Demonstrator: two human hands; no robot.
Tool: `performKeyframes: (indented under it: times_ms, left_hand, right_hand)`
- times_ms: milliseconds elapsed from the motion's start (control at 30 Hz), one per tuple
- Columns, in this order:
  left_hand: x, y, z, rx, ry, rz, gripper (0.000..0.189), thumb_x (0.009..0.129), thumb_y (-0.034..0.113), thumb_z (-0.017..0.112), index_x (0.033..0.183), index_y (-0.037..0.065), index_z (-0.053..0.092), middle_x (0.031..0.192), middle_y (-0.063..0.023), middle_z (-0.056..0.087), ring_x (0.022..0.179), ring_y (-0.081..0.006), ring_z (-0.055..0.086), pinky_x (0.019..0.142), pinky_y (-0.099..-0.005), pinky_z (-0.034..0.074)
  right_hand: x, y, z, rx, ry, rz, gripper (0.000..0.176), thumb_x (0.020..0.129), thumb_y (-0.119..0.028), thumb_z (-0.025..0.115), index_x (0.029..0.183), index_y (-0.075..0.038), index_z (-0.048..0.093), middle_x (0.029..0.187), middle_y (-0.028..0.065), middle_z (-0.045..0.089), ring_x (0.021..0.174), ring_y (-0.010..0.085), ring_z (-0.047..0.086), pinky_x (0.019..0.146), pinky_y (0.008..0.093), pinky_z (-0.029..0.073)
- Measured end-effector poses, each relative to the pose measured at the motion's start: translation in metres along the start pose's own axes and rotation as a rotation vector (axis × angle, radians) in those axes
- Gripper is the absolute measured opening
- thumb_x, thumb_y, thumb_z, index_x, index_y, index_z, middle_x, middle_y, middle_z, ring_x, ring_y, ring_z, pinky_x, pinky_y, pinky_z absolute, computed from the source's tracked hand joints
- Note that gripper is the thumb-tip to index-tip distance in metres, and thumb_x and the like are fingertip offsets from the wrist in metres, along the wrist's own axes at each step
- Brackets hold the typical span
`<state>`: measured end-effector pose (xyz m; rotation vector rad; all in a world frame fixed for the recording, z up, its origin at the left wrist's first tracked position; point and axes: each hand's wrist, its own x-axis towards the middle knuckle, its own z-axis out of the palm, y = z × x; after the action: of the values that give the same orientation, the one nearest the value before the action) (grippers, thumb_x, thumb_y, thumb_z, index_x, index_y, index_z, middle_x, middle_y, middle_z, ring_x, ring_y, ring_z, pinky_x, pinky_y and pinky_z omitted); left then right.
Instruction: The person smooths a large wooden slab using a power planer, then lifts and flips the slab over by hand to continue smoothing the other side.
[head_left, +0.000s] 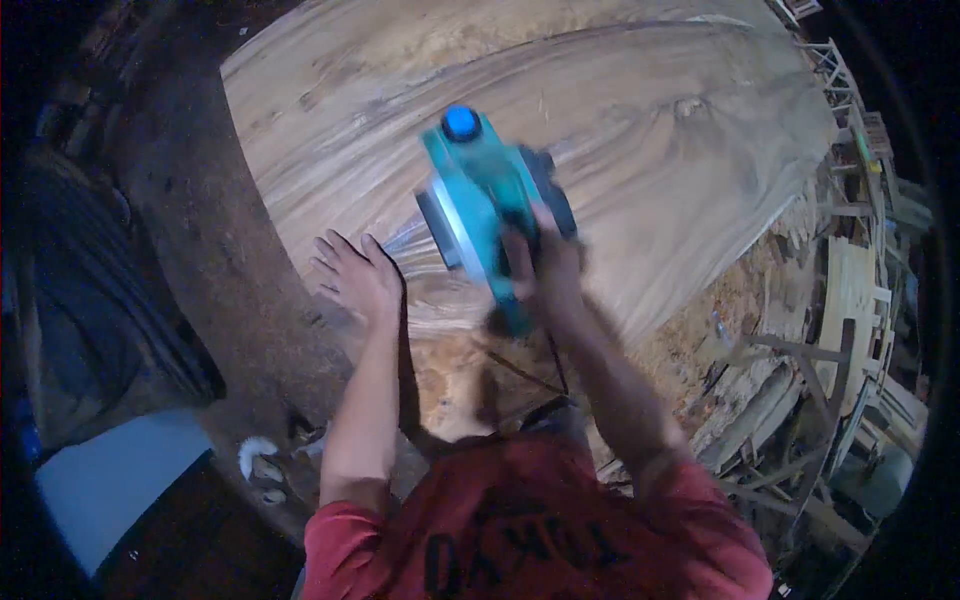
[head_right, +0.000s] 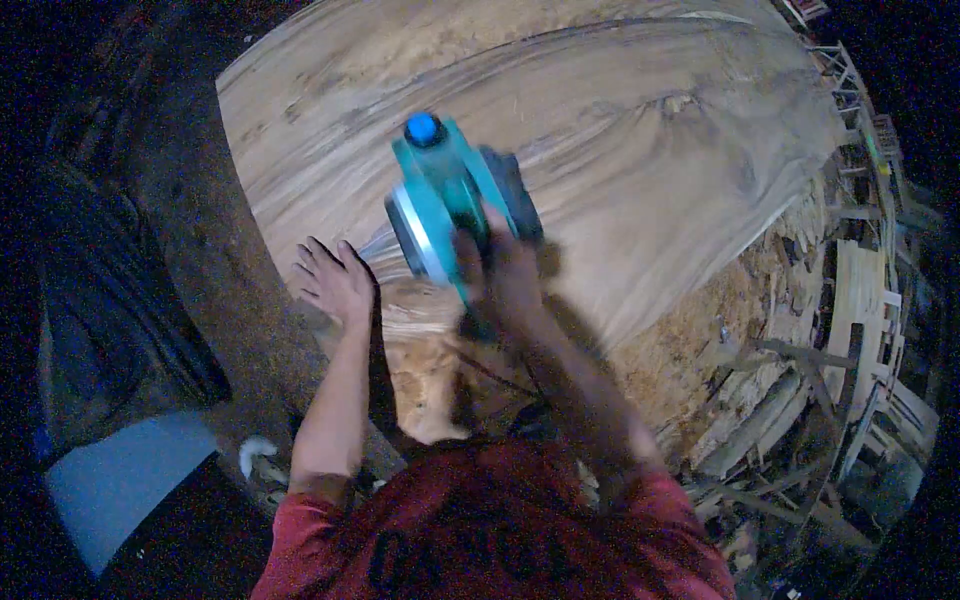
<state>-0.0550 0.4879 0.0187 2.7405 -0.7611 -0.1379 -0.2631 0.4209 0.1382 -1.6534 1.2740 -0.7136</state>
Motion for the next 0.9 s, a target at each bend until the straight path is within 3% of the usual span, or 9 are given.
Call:
performKeyframes:
  times_ms: [133, 200, 267, 300, 400, 467, 567, 700, 900]
  left_hand:
    - [0.001, 0.007, 0.002, 0.091, 0.022, -0.001, 0.068, 0.101, 0.051, 0.034, 0.155, 0.009, 0.028, 0.162, -0.0169, 0.022, 0.149, -0.0412, 0.017, 0.116, -0.0620, 0.013]
    - [0.000, 0.007, 0.005, 0.125, 0.033, 0.004, 0.068, 0.101, 0.053, 0.033, 0.155, 0.011, 0.029, 0.162, -0.0165, 0.022, 0.149, -0.0404, 0.017, 0.116, -0.0614, 0.013]
    - [-0.002, 0.011, -0.003, 0.121, 0.021, 0.001, 0.068, 0.101, 0.053, 0.033, 0.155, 0.011, 0.029, 0.162, -0.0166, 0.022, 0.149, -0.0402, 0.017, 0.116, -0.0612, 0.014]
    - [-0.002, 0.012, -0.003, 0.126, 0.023, 0.000, 0.068, 0.101, 0.053, 0.033, 0.155, 0.011, 0.029, 0.162, -0.0166, 0.022, 0.149, -0.0402, 0.018, 0.116, -0.0613, 0.014]
    - [-0.005, 0.012, -0.004, 0.137, 0.018, 0.012, 0.068, 0.101, 0.052, 0.033, 0.154, 0.011, 0.029, 0.162, -0.0169, 0.022, 0.149, -0.0403, 0.018, 0.116, -0.0617, 0.015]
    - [-0.004, 0.010, -0.001, 0.135, 0.022, 0.021, 0.068, 0.101, 0.052, 0.033, 0.154, 0.010, 0.029, 0.161, -0.0174, 0.022, 0.149, -0.0403, 0.018, 0.116, -0.0620, 0.015]
    - [-0.004, 0.007, 0.002, 0.141, 0.010, 0.020, 0.069, 0.101, 0.053, 0.033, 0.155, 0.010, 0.027, 0.162, -0.0181, 0.020, 0.149, -0.0403, 0.017, 0.116, -0.0626, 0.014]
    - [-0.002, 0.008, 0.001, 0.152, -0.033, 0.023, 0.071, 0.101, 0.052, 0.032, 0.156, 0.008, 0.023, 0.163, -0.0197, 0.016, 0.149, -0.0407, 0.015, 0.116, -0.0621, 0.012]
    - [-0.001, 0.022, 0.020, 0.075, -0.017, 0.119, 0.074, 0.100, 0.047, 0.035, 0.155, 0.000, 0.020, 0.163, -0.0216, 0.013, 0.150, -0.0413, 0.012, 0.117, -0.0615, 0.011]
  right_hand:
    - [0.171, 0.007, 0.028, -0.052, 0.088, -0.267, 0.054, 0.096, -0.043, 0.056, 0.134, -0.004, 0.054, 0.110, 0.0243, 0.068, 0.105, 0.0407, 0.065, 0.091, 0.0465, 0.049]
    - [0.227, 0.009, 0.033, -0.013, 0.021, -0.191, 0.055, 0.096, -0.043, 0.056, 0.136, -0.005, 0.052, 0.109, 0.0220, 0.068, 0.100, 0.0357, 0.067, 0.088, 0.0428, 0.050]
    - [0.214, -0.008, 0.018, 0.088, -0.073, -0.051, 0.058, 0.095, -0.043, 0.056, 0.139, -0.006, 0.048, 0.115, 0.0261, 0.065, 0.107, 0.0423, 0.063, 0.093, 0.0468, 0.049]
    - [0.203, -0.013, 0.012, 0.139, -0.115, 0.020, 0.060, 0.095, -0.044, 0.055, 0.141, -0.007, 0.046, 0.118, 0.0281, 0.064, 0.111, 0.0456, 0.061, 0.096, 0.0488, 0.048]
    - [0.143, 0.032, 0.002, 0.034, 0.070, -0.297, 0.055, 0.097, -0.038, 0.056, 0.141, -0.005, 0.048, 0.108, 0.0187, 0.067, 0.095, 0.0257, 0.067, 0.083, 0.0369, 0.051]
    - [0.058, 0.045, -0.027, 0.137, 0.001, -0.198, 0.055, 0.096, -0.034, 0.057, 0.143, -0.008, 0.042, 0.118, 0.0277, 0.063, 0.110, 0.0421, 0.063, 0.093, 0.0442, 0.050]
    - [-0.096, 0.062, -0.075, 0.005, -0.030, -0.063, 0.057, 0.097, -0.017, 0.054, 0.148, -0.002, 0.033, 0.122, 0.0260, 0.062, 0.113, 0.0344, 0.062, 0.097, 0.0421, 0.047]
    - [-0.280, 0.116, -0.120, 0.065, -0.027, 0.146, 0.065, 0.093, -0.033, 0.056, 0.143, 0.004, 0.038, 0.121, 0.0243, 0.060, 0.109, 0.0333, 0.061, 0.096, 0.0423, 0.048]
    - [-0.238, 0.102, -0.103, -0.043, 0.003, 0.145, 0.064, 0.092, -0.031, 0.059, 0.143, 0.002, 0.038, 0.112, 0.0273, 0.063, 0.098, 0.0395, 0.065, 0.085, 0.0453, 0.052]
